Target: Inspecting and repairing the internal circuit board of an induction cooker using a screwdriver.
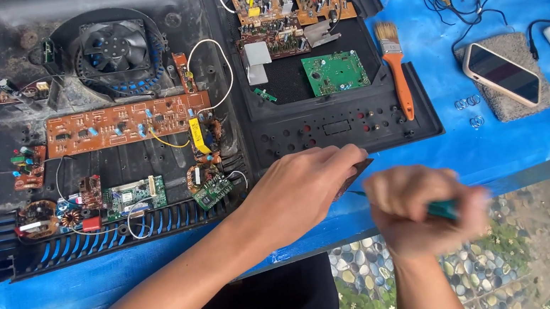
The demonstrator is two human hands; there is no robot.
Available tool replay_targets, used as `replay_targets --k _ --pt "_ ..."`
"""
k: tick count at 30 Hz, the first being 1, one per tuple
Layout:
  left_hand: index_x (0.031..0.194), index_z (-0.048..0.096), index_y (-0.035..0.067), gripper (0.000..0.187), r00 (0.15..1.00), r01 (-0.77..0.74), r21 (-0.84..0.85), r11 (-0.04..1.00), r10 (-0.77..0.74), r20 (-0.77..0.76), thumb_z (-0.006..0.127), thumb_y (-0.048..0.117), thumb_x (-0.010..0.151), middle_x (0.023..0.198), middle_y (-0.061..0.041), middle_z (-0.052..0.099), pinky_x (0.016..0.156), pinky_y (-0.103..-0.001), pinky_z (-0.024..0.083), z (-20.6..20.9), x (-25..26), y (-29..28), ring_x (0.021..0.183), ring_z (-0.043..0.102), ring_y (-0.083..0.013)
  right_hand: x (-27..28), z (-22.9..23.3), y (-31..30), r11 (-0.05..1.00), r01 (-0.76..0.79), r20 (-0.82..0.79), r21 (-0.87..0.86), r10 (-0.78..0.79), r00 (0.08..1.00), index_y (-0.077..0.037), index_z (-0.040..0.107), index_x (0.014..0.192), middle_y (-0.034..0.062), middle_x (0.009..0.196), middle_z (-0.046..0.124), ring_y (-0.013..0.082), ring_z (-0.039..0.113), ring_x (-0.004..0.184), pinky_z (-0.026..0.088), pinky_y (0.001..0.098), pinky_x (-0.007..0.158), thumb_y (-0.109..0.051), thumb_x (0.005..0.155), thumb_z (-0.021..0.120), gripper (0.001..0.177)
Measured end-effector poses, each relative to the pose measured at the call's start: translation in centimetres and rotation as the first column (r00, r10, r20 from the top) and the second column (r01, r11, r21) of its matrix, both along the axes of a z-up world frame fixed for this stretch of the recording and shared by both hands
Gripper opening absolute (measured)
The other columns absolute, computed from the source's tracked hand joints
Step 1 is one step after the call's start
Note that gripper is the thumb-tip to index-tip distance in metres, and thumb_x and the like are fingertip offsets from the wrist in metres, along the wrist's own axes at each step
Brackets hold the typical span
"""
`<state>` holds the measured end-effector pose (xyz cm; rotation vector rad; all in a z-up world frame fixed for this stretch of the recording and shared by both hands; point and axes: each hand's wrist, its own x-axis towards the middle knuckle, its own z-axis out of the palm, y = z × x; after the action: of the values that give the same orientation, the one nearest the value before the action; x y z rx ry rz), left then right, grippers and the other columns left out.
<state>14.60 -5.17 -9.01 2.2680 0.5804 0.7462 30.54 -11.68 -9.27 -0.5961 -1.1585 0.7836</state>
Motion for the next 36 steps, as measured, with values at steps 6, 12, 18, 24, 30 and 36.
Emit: replay_targets --k 6,12,18,24,30,36 --pt "0.112 0.053 0.005 0.009 1.0 0.008 0.0 1.0 -0.008 -0.005 0.058 0.003 0.105 0.073 -0.012 0.053 0.051 -0.046 0.033 0.0 0.0 -0.1 0.059 0.048 -0.0302 -0.1 -0.1 -0.1 1.0 -0.008 0.009 0.012 0.008 1.0 -0.017 0.031 0.057 -0.0035 0.051 0.015 0.0125 0.011 0.044 0.01 0.0356 0.048 -0.055 0.107 0.036 0.063" --pt "0.114 0.056 0.004 0.01 0.999 0.032 0.0 0.999 -0.032 0.044 0.056 0.003 0.104 0.077 -0.009 0.061 0.053 -0.044 0.042 0.1 -0.1 0.0 0.063 0.059 -0.0294 -0.5 0.0 0.0 0.997 -0.075 0.023 0.009 0.075 0.997 -0.018 0.032 0.059 -0.0062 0.053 0.017 0.0104 0.011 0.044 0.008 0.035 0.046 -0.052 0.108 0.038 0.06" --pt "0.123 0.061 0.006 0.024 0.998 0.018 0.018 1.0 -0.019 0.052 0.05 -0.002 0.103 0.089 -0.017 0.071 0.065 -0.04 0.065 0.5 -0.3 0.2 0.078 0.075 -0.0334 0.3 -2.7 0.7 0.999 -0.018 -0.082 0.026 0.02 0.996 -0.014 0.031 0.047 -0.0011 0.044 0.015 0.0126 0.011 0.037 0.011 0.0273 0.036 -0.061 0.1 0.033 0.071" --pt "0.121 0.055 0.003 0.017 0.997 0.023 0.022 0.999 -0.025 0.067 0.053 0.004 0.103 0.096 -0.017 0.069 0.058 -0.05 0.047 -0.1 0.0 0.1 0.079 0.066 -0.0405 -0.3 -2.0 0.4 0.989 -0.123 -0.146 -0.088 0.109 0.983 -0.014 0.041 0.055 -0.0029 0.051 0.022 0.0134 0.014 0.046 0.009 0.036 0.05 -0.052 0.102 0.046 0.061" --pt "0.114 0.057 0.002 0.009 0.997 0.036 0.007 0.999 -0.036 0.07 0.054 0.005 0.106 0.08 -0.008 0.063 0.055 -0.042 0.047 0.6 -0.2 0.0 0.066 0.063 -0.0256 -0.2 -0.8 0.1 0.998 -0.048 -0.031 0.047 0.05 0.998 -0.017 0.034 0.058 -0.0046 0.052 0.018 0.0115 0.011 0.044 0.008 0.0362 0.047 -0.052 0.107 0.039 0.061" --pt "0.123 0.059 -0.001 0.02 0.997 0.021 0.007 1.0 -0.021 0.076 0.057 0.005 0.104 0.099 -0.019 0.072 0.061 -0.044 0.057 0.4 -0.2 0.0 0.084 0.073 -0.034 0.0 -1.1 -0.2 0.999 -0.022 -0.04 0.023 0.023 0.999 -0.017 0.036 0.058 -0.0033 0.052 0.02 0.0124 0.012 0.045 0.009 0.037 0.046 -0.054 0.107 0.04 0.062"
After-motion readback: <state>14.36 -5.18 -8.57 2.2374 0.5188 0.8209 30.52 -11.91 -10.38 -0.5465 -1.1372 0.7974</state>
